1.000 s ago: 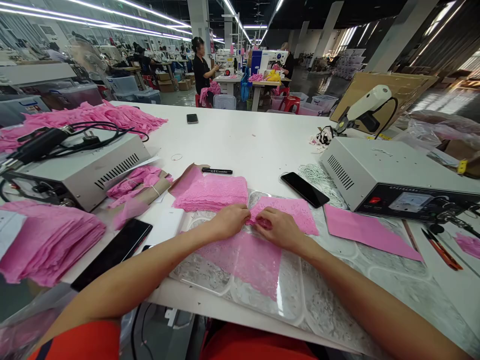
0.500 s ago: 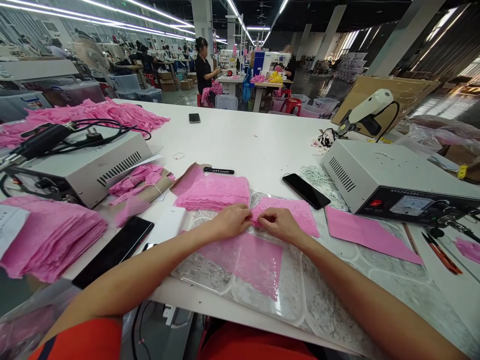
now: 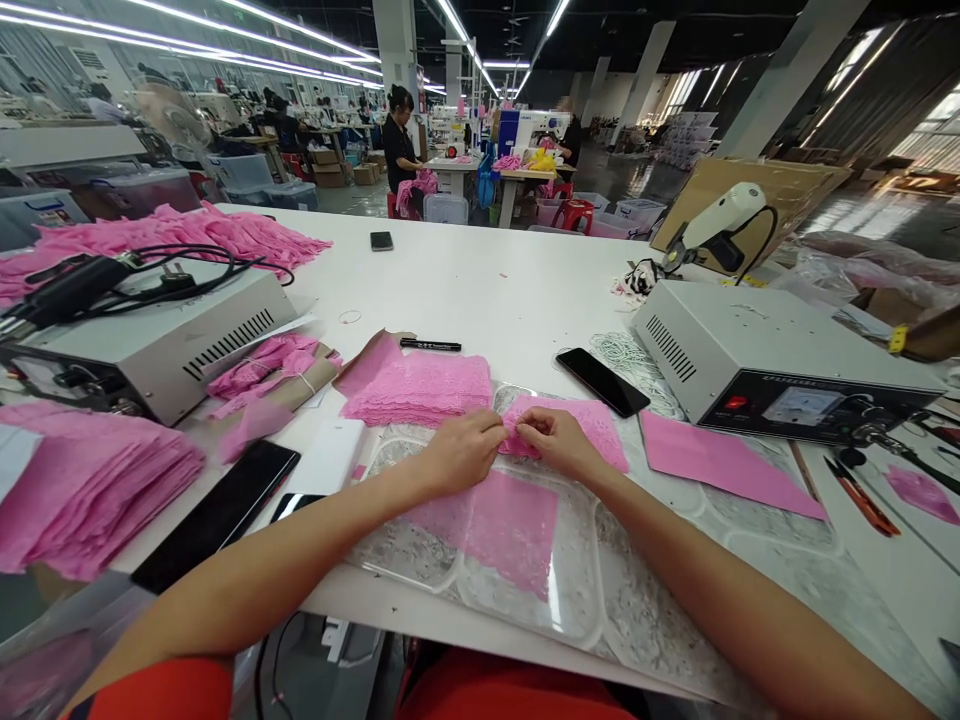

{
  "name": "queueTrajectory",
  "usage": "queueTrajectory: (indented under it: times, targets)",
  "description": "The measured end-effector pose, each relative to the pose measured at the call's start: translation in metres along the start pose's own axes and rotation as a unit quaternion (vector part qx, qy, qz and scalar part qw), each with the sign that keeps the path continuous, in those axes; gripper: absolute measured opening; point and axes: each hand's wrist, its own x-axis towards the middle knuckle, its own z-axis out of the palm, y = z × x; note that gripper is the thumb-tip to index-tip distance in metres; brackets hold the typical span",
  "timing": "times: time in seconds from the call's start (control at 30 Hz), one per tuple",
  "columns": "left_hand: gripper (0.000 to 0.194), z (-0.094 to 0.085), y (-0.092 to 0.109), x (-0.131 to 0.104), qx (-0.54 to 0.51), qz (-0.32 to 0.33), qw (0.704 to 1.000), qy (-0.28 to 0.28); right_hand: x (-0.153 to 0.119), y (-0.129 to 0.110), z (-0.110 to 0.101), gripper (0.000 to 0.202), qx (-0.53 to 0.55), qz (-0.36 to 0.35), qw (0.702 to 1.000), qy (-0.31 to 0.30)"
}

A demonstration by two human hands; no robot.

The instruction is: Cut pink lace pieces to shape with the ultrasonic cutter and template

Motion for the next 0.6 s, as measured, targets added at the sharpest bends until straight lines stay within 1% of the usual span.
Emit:
queueTrajectory:
  times: [0.1, 0.2, 0.3, 0.4, 0.43, 0.53, 0.6]
  targets:
    - [0.026, 0.004, 0.001, -0.001, 0.007, 0.019, 1.0, -0.016, 0.001, 0.002, -0.001, 0.017, 0.026, 0.001, 1.0, 0.011]
    - [0.025, 0.004, 0.0, -0.001, 0.021, 0.004, 0.999, -0.026, 0.001, 0.001, -0.004, 0.019, 0.052, 0.003, 0.998, 0.026]
    - [0.022, 0.001, 0.005, 0.002, 0.023, -0.021, 0.999, -0.02, 0.0, -0.001, -0.01, 0.02, 0.078, 0.004, 0.996, 0.048]
    - [0.019, -0.002, 0.019, 0.01, 0.011, -0.051, 0.999, -0.007, 0.001, -0.003, -0.018, 0.02, 0.097, 0.001, 0.992, 0.084]
    - [0.022, -0.001, 0.025, 0.015, 0.006, -0.063, 0.998, -0.003, 0.001, -0.004, -0.02, 0.02, 0.102, 0.0, 0.99, 0.097]
    - [0.037, 0.005, 0.044, 0.033, -0.006, -0.099, 0.995, 0.004, 0.0, -0.008, -0.026, 0.02, 0.118, -0.009, 0.984, 0.134]
    - [0.043, 0.012, 0.055, 0.047, -0.012, -0.121, 0.993, 0.009, -0.003, -0.011, -0.031, 0.021, 0.129, -0.017, 0.978, 0.161]
